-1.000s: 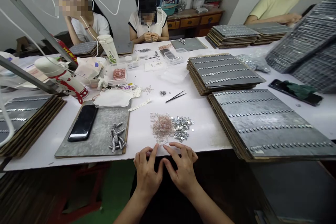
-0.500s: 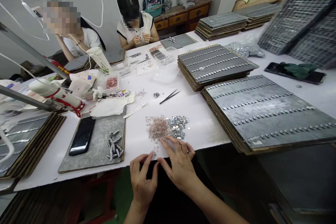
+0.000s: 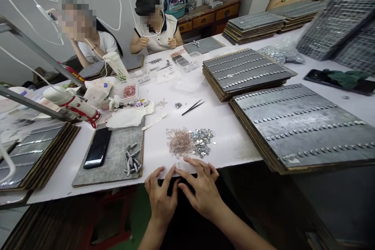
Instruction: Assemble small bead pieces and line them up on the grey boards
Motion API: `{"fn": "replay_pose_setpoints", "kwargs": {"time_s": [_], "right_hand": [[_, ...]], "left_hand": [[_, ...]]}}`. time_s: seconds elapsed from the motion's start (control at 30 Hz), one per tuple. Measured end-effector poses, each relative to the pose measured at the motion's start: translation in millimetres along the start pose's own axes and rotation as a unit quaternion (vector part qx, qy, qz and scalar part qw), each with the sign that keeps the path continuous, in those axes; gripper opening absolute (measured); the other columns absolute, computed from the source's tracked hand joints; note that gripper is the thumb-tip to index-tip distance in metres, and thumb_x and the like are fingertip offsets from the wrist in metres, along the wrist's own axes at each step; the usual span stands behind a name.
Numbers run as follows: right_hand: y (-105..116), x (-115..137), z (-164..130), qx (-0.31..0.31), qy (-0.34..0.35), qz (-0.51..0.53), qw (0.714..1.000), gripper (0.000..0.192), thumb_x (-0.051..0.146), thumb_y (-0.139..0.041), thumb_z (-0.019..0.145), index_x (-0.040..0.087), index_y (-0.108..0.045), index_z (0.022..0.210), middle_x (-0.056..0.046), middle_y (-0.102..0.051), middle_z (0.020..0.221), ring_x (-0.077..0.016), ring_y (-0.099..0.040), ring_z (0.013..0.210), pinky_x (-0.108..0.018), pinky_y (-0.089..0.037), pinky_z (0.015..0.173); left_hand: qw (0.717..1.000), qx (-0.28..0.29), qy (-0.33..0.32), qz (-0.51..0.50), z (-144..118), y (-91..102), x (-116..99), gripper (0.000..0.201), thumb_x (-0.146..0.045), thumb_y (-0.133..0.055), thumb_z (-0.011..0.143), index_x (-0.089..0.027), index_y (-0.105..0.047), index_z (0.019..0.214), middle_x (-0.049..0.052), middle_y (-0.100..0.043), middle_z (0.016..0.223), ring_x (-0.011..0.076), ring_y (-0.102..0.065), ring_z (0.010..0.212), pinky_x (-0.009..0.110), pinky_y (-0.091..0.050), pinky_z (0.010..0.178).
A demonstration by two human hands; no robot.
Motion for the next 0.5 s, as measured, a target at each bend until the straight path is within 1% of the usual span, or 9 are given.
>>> {"fn": "replay_pose_setpoints", "kwargs": {"time_s": [0.13,0.2,0.37,0.5], "right_hand": [[-5.7,-2.1,2.0,0.003,-0.027,-0.028,0.999,0.043,0.044,-0.058,0.087,0.034,-0.055,0.129,-0.006,-0.051,0.137,-0.0278,-0.045,0.119,-0.046,-0.026,0.096],[-7.7,-3.1,1.8,0.002,-0.029,-0.040,0.999,0.046,0.045,-0.057,0.088,0.032,-0.053,0.131,-0.008,-0.050,0.137,-0.0284,-0.045,0.119,-0.046,-0.026,0.096],[-5.3,-2.3,-0.2,0.002,-0.027,-0.041,0.999,0.043,0.042,-0.054,0.090,0.033,-0.052,0.132,-0.006,-0.050,0.137,-0.0265,-0.044,0.120,-0.043,-0.026,0.097],[-2.9,5.7,-1.0,-0.002,-0.011,-0.028,1.000,0.038,0.041,-0.053,0.090,0.035,-0.056,0.127,-0.004,-0.052,0.134,-0.0248,-0.046,0.117,-0.042,-0.027,0.097]], "left_hand": [[0.999,-0.044,-0.008,-0.021,-1.6,3.5,3.2,0.026,-0.012,-0.065,0.084,-0.023,-0.070,0.107,0.009,-0.056,0.108,0.0235,-0.054,0.099,0.040,-0.042,0.089],[0.998,-0.051,-0.007,-0.026,-1.7,4.4,3.5,0.026,-0.010,-0.065,0.083,-0.022,-0.070,0.106,0.009,-0.057,0.106,0.0231,-0.055,0.097,0.040,-0.042,0.089],[0.997,-0.066,-0.007,-0.044,-0.5,5.0,1.2,0.027,-0.010,-0.067,0.083,-0.020,-0.067,0.108,0.008,-0.058,0.105,0.0227,-0.056,0.096,0.041,-0.041,0.091],[0.995,-0.083,0.006,-0.045,-1.6,4.9,5.3,0.023,-0.015,-0.069,0.082,-0.018,-0.064,0.104,0.009,-0.059,0.104,0.0248,-0.056,0.097,0.045,-0.040,0.092]]}}
Point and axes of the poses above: each hand's wrist, its own z-axis towards the middle knuckle, its own y-axis out of the back of the hand, x = y × z, the point moved 2 cm from there along z, towards the middle knuckle
